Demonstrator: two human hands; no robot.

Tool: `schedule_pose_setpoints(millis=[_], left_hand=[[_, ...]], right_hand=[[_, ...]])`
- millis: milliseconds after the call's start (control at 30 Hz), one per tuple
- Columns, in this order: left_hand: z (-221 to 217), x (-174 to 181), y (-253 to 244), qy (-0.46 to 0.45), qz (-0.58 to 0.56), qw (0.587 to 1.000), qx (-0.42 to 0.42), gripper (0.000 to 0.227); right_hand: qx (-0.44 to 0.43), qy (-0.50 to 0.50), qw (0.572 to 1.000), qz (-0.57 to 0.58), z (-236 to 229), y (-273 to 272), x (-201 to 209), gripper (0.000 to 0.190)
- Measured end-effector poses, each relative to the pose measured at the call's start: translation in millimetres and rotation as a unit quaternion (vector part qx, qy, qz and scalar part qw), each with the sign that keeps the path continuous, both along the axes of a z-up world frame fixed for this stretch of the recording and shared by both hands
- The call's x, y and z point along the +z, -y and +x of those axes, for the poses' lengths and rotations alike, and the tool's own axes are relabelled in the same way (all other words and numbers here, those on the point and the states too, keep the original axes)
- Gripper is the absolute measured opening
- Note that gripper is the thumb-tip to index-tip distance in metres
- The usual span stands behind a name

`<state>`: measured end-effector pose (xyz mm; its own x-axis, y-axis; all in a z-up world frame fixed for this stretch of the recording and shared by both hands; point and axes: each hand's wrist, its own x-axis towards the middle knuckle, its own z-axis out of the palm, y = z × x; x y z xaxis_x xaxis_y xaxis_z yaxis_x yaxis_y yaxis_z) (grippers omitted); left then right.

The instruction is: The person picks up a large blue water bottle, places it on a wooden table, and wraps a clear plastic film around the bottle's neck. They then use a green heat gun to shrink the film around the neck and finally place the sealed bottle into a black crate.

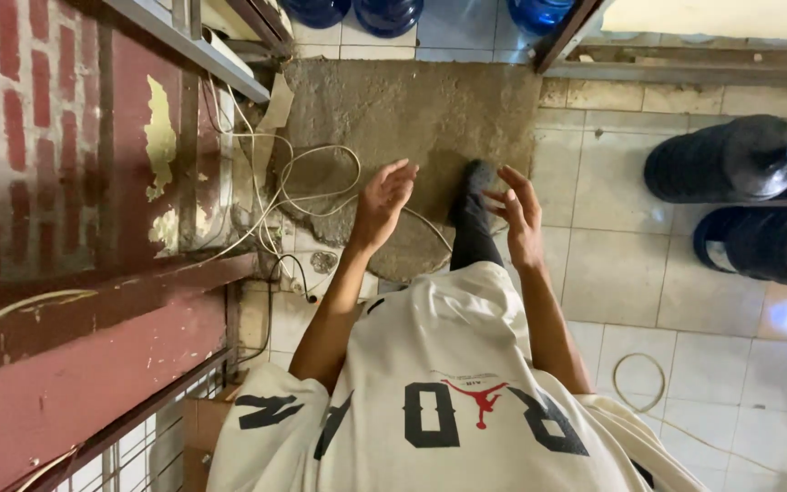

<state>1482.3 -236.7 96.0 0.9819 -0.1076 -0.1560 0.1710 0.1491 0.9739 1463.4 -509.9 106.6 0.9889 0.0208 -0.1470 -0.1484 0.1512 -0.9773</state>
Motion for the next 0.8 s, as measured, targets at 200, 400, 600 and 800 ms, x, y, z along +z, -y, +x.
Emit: schedule_pose_setpoints(millis=[200, 400, 600, 800], left_hand=[[144, -13, 31, -0.038, 0.005, 0.996, 0.082, 0.051], [249, 20, 33, -0.022, 0.031, 0.990, 0.136, 0.052], [370, 9, -1, -0.002, 0.010, 0.987, 0.159, 0.055], [517, 8, -66, -0.034, 0.000, 0.992, 0.123, 0.052]], right_hand=[[0.065, -0.017, 0.998, 0.005, 191, 30, 19, 0.057], [0.125, 0.028, 0.992, -0.017, 363, 27, 44, 0.059], [0.152, 0.013, 0.988, -0.030, 505, -24, 43, 0.064], [0.163, -0.006, 0.986, -0.042, 627, -102, 37, 0.068]])
